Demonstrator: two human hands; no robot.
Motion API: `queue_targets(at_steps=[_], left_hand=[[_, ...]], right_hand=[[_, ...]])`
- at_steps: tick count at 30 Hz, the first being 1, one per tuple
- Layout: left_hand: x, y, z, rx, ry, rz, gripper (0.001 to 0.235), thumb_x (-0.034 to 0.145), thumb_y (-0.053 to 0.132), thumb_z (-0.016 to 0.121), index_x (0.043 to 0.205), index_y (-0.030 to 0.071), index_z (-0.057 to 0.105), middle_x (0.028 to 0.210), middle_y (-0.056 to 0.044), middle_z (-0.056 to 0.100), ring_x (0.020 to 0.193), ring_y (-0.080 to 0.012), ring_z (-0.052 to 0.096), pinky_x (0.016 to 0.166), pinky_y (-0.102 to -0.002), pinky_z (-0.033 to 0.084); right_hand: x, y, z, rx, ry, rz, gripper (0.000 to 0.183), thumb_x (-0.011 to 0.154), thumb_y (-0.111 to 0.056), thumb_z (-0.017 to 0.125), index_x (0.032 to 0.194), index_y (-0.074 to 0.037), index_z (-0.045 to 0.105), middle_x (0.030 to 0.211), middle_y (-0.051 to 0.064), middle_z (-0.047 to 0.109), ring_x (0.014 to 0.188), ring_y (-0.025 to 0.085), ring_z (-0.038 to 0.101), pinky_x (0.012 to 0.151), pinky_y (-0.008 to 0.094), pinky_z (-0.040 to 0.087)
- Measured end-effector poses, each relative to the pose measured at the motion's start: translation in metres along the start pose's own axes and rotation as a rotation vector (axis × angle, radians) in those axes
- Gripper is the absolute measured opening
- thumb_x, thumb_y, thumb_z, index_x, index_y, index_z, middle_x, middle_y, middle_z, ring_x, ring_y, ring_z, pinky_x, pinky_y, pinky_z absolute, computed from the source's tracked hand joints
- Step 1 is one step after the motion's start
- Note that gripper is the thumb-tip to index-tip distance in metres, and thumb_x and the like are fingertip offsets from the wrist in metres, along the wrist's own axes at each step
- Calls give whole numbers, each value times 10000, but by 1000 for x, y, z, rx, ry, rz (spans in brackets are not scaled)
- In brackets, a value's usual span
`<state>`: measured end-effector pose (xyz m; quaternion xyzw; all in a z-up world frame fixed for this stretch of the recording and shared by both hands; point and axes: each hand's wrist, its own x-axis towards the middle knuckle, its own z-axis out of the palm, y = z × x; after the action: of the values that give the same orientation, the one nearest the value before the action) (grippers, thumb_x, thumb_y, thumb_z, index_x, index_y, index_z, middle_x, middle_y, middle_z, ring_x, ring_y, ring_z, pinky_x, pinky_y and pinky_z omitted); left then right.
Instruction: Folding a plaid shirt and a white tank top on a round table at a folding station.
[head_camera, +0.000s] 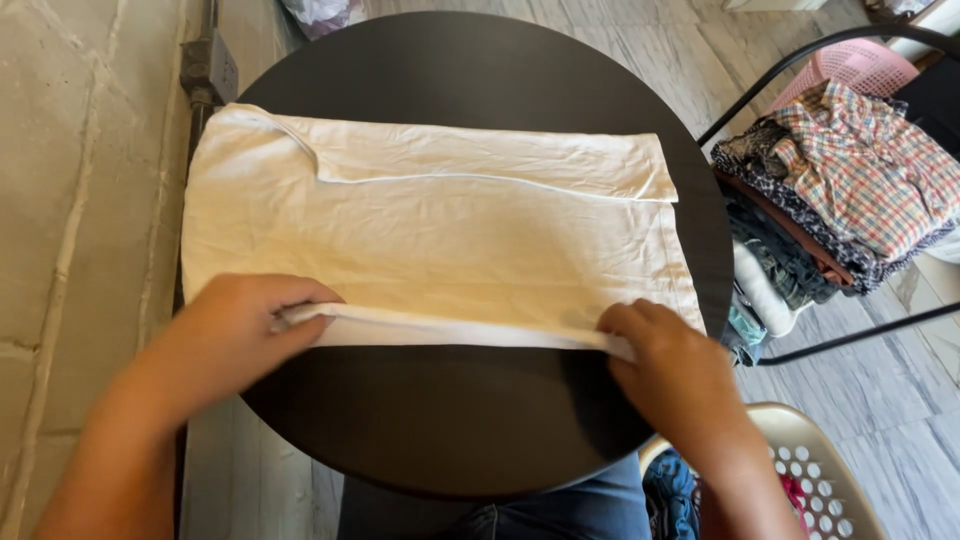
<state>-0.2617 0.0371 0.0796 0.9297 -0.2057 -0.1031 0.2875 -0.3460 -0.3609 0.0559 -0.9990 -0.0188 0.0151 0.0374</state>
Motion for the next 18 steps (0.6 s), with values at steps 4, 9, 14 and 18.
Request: queue_targets(at_steps=[4, 9, 14, 18], left_hand=[[17, 0, -26, -139, 43, -290, 193, 853, 278, 792, 991, 166, 868, 952, 80, 868, 855, -54, 700, 809, -220, 473], [48, 17, -41, -156, 136, -337, 262, 905, 297, 721, 1127, 189, 812, 1163, 42, 808, 1062, -140, 727, 1012, -317, 501], [78, 3, -32, -127, 227, -357, 262, 996, 318, 672, 1132, 120, 777, 1106, -30, 756, 992, -204, 655, 878, -346, 465], [89, -8, -22, -41, 203, -330, 261, 1003, 293, 663, 1175, 136, 781, 1008, -69, 756, 922, -231, 636, 828, -360, 465]], right_hand=[[15, 13, -32, 168, 102, 139, 306, 797, -166, 709, 1066, -311, 699, 1072, -76, 757, 997, 229, 721, 773, 426, 544], [53, 41, -39, 343, 183, 77, 283, 870, -44, 684, 1088, -199, 776, 1028, -11, 812, 961, 152, 765, 874, 318, 554], [94, 44, -49, 147, 52, 294, 362, 909, -206, 569, 1196, -318, 760, 1183, -32, 759, 1083, 304, 676, 889, 497, 506], [119, 53, -36, -18, -61, 347, 424, 945, -200, 465, 1284, -316, 691, 1289, 21, 710, 1178, 363, 632, 861, 555, 511]])
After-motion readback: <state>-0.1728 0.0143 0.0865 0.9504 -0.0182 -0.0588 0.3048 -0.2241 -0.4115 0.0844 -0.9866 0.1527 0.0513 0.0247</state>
